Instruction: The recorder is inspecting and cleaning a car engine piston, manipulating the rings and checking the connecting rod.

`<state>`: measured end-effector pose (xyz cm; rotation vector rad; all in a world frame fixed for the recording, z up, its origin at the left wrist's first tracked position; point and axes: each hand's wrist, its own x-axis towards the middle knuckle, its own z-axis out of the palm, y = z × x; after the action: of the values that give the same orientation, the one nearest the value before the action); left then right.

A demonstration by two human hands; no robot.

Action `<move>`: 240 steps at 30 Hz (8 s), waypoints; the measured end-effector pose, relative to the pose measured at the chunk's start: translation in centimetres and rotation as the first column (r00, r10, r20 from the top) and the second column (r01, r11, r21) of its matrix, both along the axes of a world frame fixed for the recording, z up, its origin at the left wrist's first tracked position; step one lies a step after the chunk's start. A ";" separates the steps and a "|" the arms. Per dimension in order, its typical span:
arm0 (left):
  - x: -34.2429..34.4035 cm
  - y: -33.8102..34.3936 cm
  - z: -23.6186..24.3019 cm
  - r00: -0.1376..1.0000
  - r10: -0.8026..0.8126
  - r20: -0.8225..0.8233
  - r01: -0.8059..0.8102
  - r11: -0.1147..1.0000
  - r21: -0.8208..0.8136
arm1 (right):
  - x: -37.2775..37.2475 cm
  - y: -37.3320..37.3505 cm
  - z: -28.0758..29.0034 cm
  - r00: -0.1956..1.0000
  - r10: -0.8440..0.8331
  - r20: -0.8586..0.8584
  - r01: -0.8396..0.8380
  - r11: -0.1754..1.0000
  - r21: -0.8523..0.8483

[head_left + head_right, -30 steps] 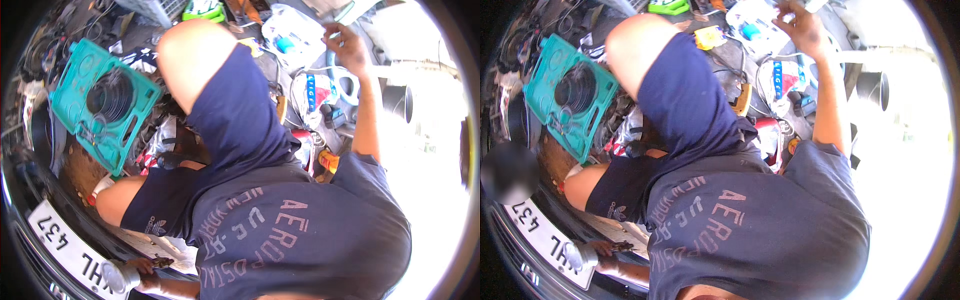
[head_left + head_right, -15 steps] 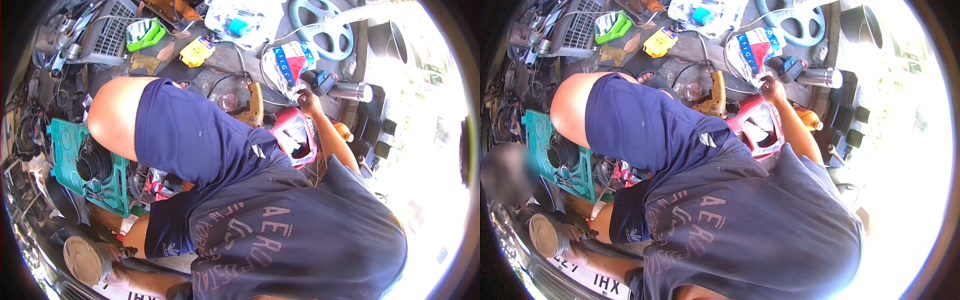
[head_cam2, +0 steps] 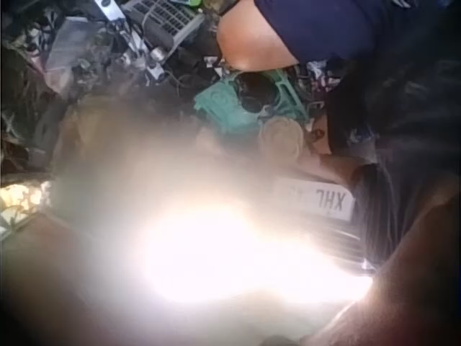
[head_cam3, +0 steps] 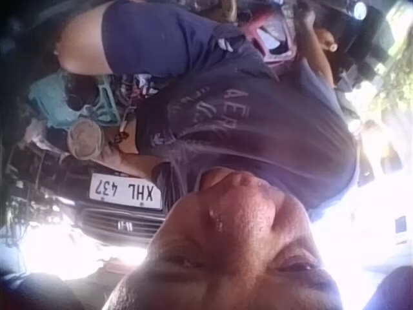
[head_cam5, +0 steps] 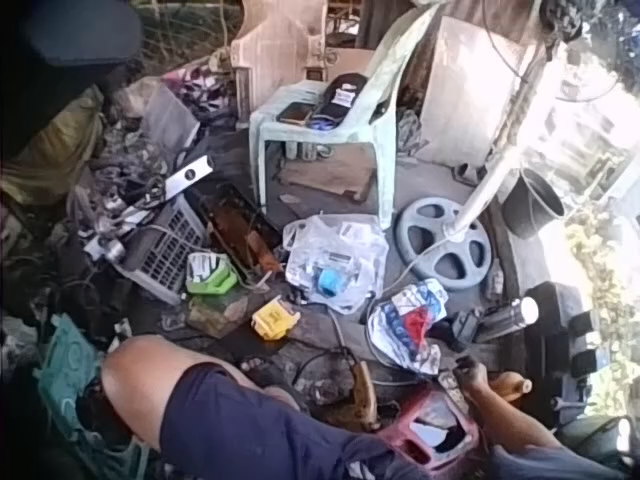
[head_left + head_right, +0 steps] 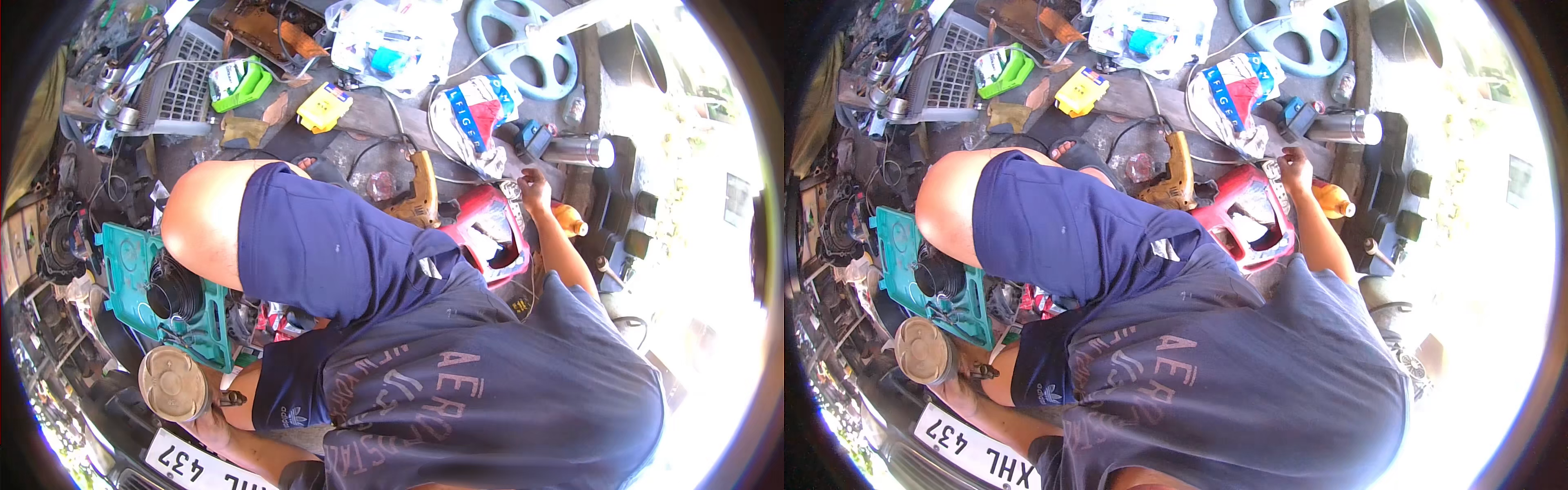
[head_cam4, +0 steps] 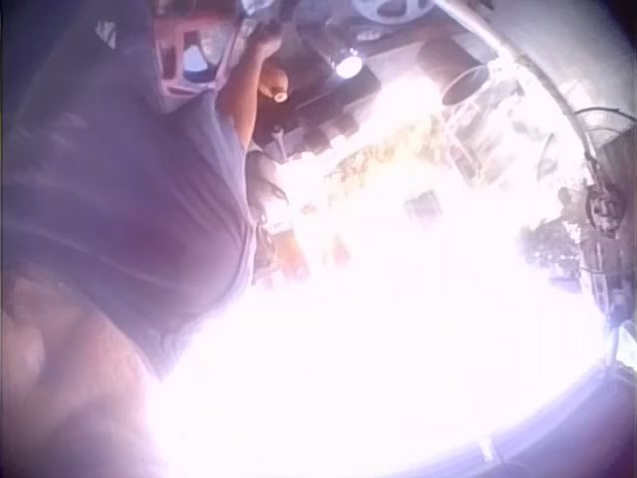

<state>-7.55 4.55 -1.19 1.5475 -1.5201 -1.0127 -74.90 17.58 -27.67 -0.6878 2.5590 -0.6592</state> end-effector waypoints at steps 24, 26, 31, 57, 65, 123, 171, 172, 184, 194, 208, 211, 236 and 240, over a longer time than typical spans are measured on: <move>-2.6 -0.1 8.5 0.919 0.394 0.030 -0.385 0.910 -0.157 | 5.5 -19.7 0.6 0.846 0.519 0.120 -0.382 0.749 -0.541; -2.8 -0.7 9.6 0.909 0.373 -0.187 -0.406 0.894 -0.190 | 8.6 -24.3 6.1 0.825 0.565 0.036 -0.418 0.650 -0.635; -1.7 -0.8 10.0 0.810 0.355 -0.467 -0.508 0.822 -0.257 | 11.8 -33.1 15.6 0.766 0.643 -0.024 -0.438 0.493 -0.752; 6.0 -2.2 2.1 0.810 0.188 -0.556 -0.449 0.808 -0.381 | 36.5 -35.8 31.3 0.081 0.917 -0.392 -0.583 -0.275 -0.765; 5.4 -2.8 1.3 0.798 0.196 -0.570 -0.442 0.833 -0.333 | 35.1 -36.3 31.0 0.115 0.934 -0.337 -0.639 -0.190 -0.745; 5.1 -3.5 -1.0 0.687 0.543 -0.482 -0.691 0.694 -0.202 | 39.0 -33.2 31.6 -0.486 0.863 0.138 -0.871 -0.466 -0.154; 7.4 -6.0 -1.2 0.812 0.535 -0.234 -0.561 0.825 -0.059 | 14.3 -13.7 -0.9 0.829 0.189 0.526 -0.354 0.906 0.231; 7.5 -6.0 -1.4 0.801 0.543 -0.253 -0.573 0.817 -0.061 | 15.8 -13.4 -0.9 0.885 0.185 0.428 -0.270 0.951 0.148; 8.0 -5.4 -1.0 0.789 0.546 -0.283 -0.575 0.818 -0.026 | 15.4 -12.6 1.1 0.717 0.658 0.230 -0.661 0.746 -0.073; 8.4 -5.9 -0.7 0.798 0.570 -0.196 -0.592 0.802 -0.082 | -3.0 -16.0 -3.2 0.908 0.392 -0.146 -0.260 0.802 0.538; 9.8 -5.3 -0.5 0.789 0.564 -0.244 -0.590 0.806 -0.049 | -8.0 -17.9 16.0 0.679 -0.127 -0.723 -0.215 0.908 -0.361; 9.1 -5.5 -0.4 0.808 0.544 -0.225 -0.573 0.816 -0.084 | -7.8 -17.7 15.6 0.708 -0.140 -0.693 -0.167 0.919 -0.356; 10.1 -5.5 -1.0 0.760 0.511 -0.402 -0.603 0.785 -0.143 | -1.5 -25.0 5.7 0.777 0.628 -0.030 -0.623 0.763 -0.171; 8.5 -6.0 -0.4 0.736 0.608 -0.296 -0.670 0.718 -0.191 | 3.5 -28.4 13.6 0.701 0.694 -0.163 -0.704 0.637 -0.315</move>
<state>1.00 -1.49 -1.56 1.5267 -0.8109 -0.4942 -71.37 -10.77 -14.11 -1.7081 1.9228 -0.8209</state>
